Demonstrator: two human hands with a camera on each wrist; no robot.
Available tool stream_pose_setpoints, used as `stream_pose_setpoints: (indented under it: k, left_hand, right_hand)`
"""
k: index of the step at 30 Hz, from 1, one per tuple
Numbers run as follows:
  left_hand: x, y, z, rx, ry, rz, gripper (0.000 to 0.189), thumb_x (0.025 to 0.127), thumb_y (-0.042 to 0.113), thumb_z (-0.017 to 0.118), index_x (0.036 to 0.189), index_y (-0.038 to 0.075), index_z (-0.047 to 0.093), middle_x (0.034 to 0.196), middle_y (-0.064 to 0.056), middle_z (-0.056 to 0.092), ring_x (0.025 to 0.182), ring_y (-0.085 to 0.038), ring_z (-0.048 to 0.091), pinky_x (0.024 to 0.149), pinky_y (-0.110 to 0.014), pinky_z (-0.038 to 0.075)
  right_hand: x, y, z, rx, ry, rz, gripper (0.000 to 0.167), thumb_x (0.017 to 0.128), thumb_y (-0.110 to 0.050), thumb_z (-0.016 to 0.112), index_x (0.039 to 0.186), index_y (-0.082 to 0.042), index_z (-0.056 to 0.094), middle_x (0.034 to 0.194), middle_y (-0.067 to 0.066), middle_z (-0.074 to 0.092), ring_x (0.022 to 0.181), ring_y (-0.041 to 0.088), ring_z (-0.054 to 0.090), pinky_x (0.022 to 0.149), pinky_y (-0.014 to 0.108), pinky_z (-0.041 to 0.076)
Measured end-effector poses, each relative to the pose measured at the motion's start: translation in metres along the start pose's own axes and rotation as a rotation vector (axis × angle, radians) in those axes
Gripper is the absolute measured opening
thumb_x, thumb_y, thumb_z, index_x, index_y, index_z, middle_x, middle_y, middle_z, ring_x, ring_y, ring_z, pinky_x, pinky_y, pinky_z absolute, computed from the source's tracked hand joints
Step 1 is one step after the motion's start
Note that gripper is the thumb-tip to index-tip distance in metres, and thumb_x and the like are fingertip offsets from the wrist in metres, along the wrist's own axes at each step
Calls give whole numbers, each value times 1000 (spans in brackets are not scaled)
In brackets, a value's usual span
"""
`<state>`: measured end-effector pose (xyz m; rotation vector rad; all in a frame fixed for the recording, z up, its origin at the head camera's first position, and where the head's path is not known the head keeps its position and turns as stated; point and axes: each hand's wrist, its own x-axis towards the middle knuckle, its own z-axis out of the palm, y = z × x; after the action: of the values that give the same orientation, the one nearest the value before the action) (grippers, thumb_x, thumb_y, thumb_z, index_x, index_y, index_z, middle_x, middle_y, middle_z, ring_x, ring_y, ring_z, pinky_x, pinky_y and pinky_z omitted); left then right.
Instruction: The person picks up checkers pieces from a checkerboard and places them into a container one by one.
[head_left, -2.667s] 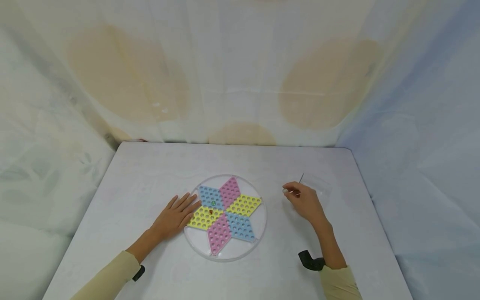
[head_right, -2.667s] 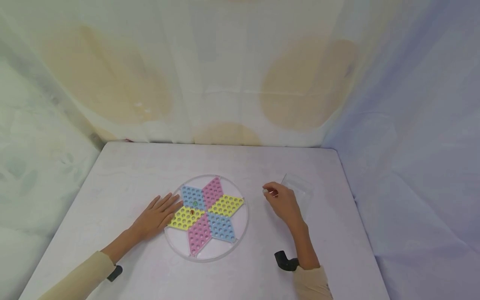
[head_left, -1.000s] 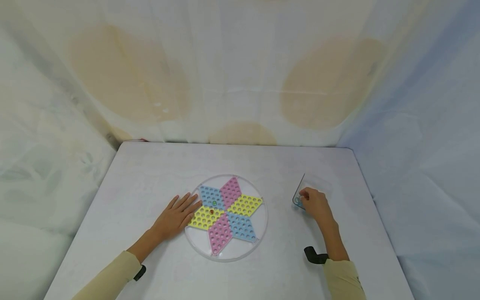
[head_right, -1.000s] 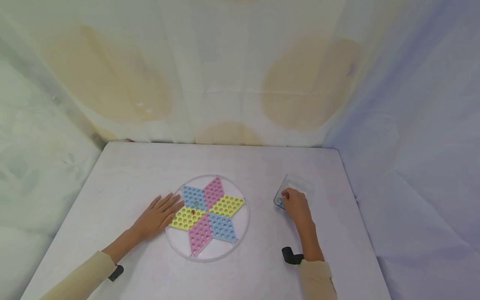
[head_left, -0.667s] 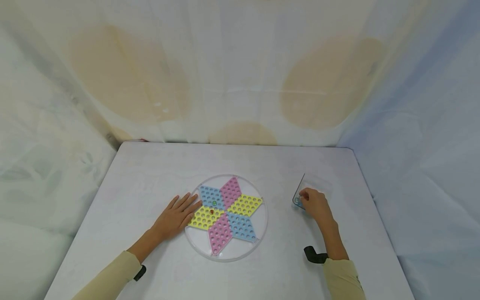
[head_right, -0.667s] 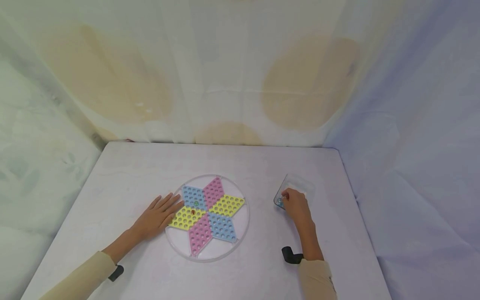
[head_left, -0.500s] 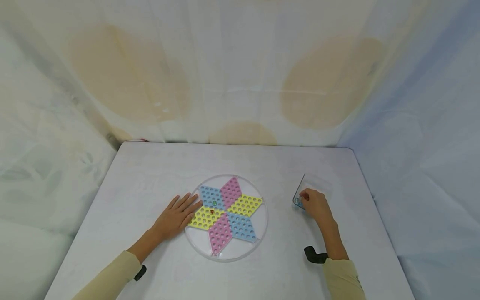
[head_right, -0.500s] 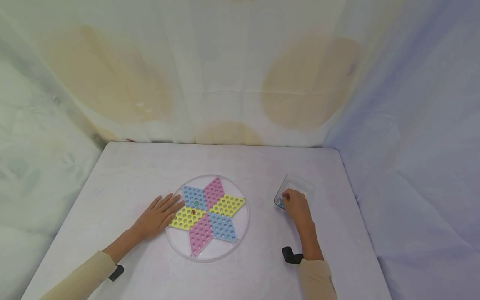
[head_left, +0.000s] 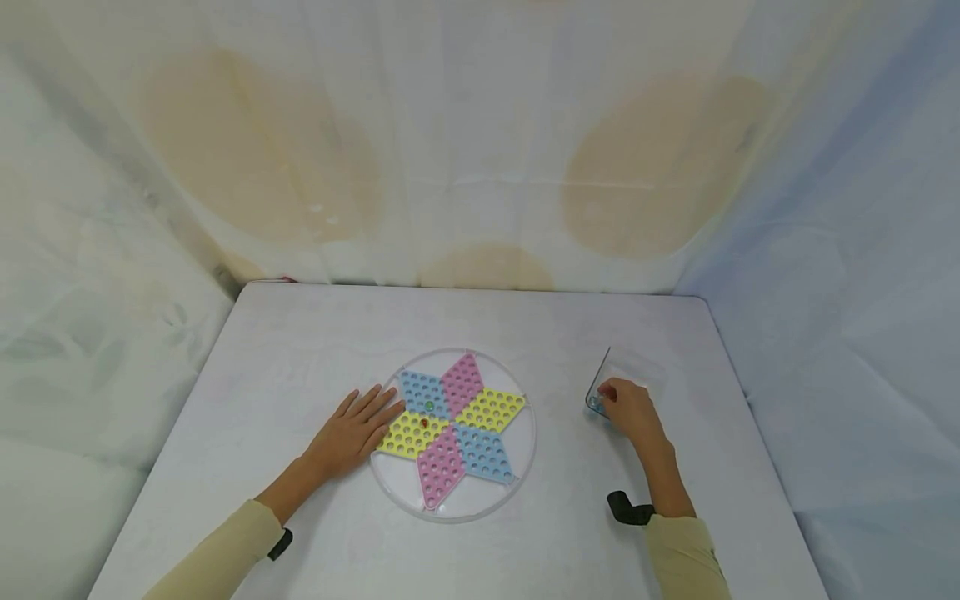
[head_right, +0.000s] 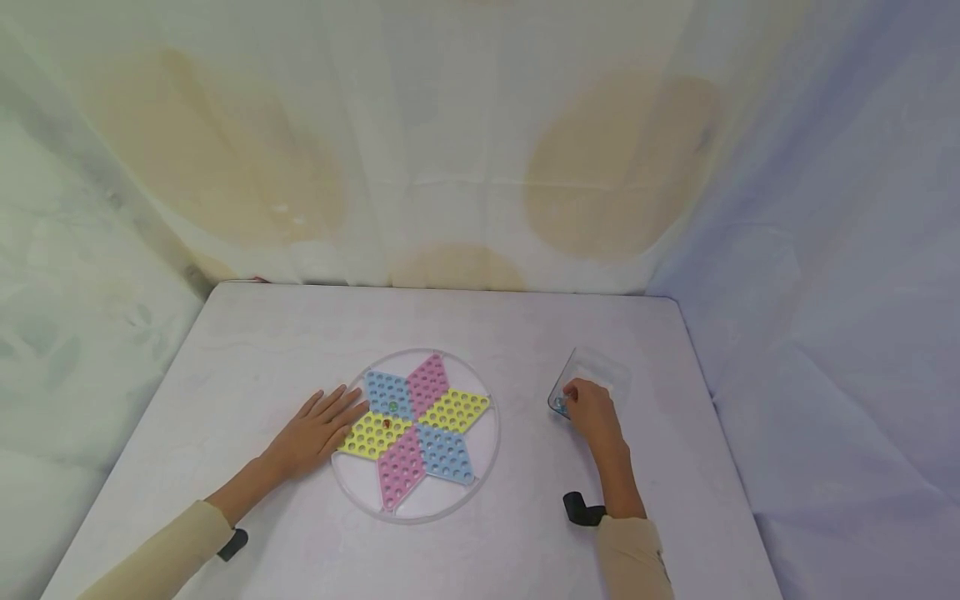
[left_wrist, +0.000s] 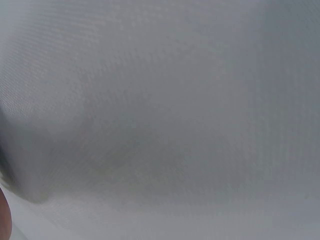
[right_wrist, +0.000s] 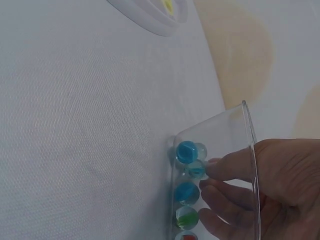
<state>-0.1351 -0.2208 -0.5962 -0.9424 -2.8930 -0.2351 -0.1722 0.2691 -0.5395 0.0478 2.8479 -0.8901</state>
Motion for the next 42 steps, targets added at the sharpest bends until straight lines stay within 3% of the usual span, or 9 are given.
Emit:
stream_pose_setpoints:
  k: [13, 17, 20, 26, 33, 42]
  left_hand:
    - [0, 1, -1, -12, -35, -17, 54, 104, 35, 48, 155, 19, 40, 162, -5, 30, 150, -29, 19, 119, -53, 13]
    - [1, 1, -2, -8, -83, -34, 55, 105, 37, 45, 157, 21, 37, 163, -3, 26, 151, -26, 14, 120, -50, 8]
    - [0, 1, -2, 1, -65, -25, 54, 105, 38, 44, 156, 21, 38, 163, -4, 28, 150, -28, 17, 120, -51, 11]
    - [0, 0, 1, -14, -3, 0, 52, 105, 36, 45, 154, 19, 42, 160, -7, 33, 148, -30, 23, 118, -53, 16]
    - [0, 0, 1, -22, -33, -17, 53, 104, 35, 47, 154, 19, 41, 161, -6, 31, 149, -30, 20, 119, -54, 14]
    - [2, 1, -2, -7, -66, -29, 54, 104, 35, 47, 155, 20, 40, 162, -5, 29, 150, -29, 18, 120, -52, 11]
  right_hand:
    - [1, 1, 1, -7, 15, -3, 23, 94, 0, 55, 112, 8, 66, 104, 21, 67, 89, 31, 61, 79, 48, 54]
    - [1, 2, 0, -3, 46, -19, 23, 95, -1, 54, 114, 7, 66, 105, 21, 66, 90, 32, 61, 79, 48, 53]
    - [-1, -1, -2, 9, 86, -52, 23, 96, 0, 53, 114, 7, 66, 107, 22, 66, 94, 34, 62, 80, 49, 53]
    - [-4, -11, -9, 45, 149, -105, 21, 97, -1, 55, 113, 7, 66, 106, 23, 67, 97, 37, 63, 83, 51, 53]
    - [-7, -26, -15, 98, 194, -143, 23, 96, 0, 57, 115, 7, 66, 105, 20, 67, 96, 33, 63, 82, 47, 54]
    - [-8, -50, -10, 157, 168, -209, 23, 93, -2, 66, 116, 5, 67, 104, 17, 69, 95, 33, 65, 83, 47, 55]
